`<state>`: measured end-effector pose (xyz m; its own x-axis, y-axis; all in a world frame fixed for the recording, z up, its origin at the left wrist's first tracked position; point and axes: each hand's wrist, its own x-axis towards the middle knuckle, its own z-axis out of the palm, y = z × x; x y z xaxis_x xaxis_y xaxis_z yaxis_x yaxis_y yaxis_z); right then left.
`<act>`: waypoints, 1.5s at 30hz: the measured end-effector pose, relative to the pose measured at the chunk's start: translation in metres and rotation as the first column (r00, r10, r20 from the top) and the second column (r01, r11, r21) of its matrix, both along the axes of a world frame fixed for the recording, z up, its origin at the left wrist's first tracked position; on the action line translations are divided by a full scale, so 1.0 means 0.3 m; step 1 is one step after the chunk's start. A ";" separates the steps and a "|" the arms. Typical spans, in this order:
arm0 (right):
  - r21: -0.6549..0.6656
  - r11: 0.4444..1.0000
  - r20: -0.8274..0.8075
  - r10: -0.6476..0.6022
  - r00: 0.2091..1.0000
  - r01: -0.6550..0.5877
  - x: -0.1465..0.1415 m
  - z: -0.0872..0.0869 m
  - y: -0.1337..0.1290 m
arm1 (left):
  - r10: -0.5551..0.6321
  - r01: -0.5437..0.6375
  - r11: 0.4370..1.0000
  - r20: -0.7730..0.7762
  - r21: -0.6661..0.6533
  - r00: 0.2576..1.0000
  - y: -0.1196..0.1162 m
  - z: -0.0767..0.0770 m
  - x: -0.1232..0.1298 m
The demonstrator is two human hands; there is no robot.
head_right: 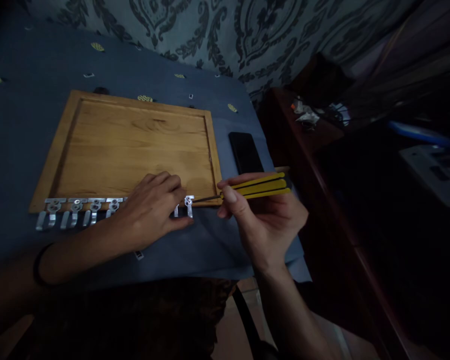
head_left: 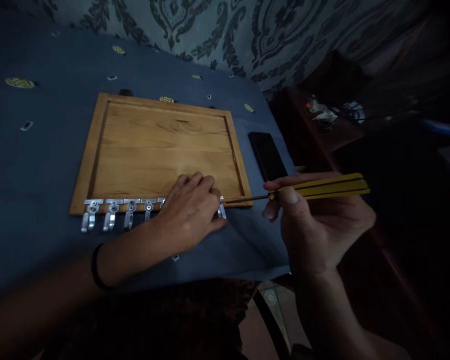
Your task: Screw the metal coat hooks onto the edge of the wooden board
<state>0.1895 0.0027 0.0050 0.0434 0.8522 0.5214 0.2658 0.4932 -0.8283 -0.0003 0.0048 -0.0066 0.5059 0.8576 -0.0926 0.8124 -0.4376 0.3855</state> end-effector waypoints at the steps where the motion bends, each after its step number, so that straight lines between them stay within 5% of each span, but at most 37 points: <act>1: -0.024 1.000 0.003 0.004 1.000 -0.004 -0.001 -0.002 -0.001 | 0.000 -0.001 1.000 0.003 0.006 1.000 0.000 -0.001 0.000; 15: -0.091 0.995 0.036 0.033 0.999 -0.030 -0.009 -0.007 0.008 | -0.004 0.004 0.999 -0.006 0.038 1.000 -0.001 -0.008 -0.001; 27: -0.226 0.956 0.113 0.215 0.970 -0.185 0.024 0.042 -0.015 | 0.004 -0.004 0.999 0.003 0.042 1.000 -0.007 -0.016 -0.001; 45: 0.058 0.998 0.149 0.024 0.988 -0.033 0.018 -0.013 -0.008 | 0.003 -0.004 1.000 0.021 0.031 1.000 -0.007 -0.011 -0.005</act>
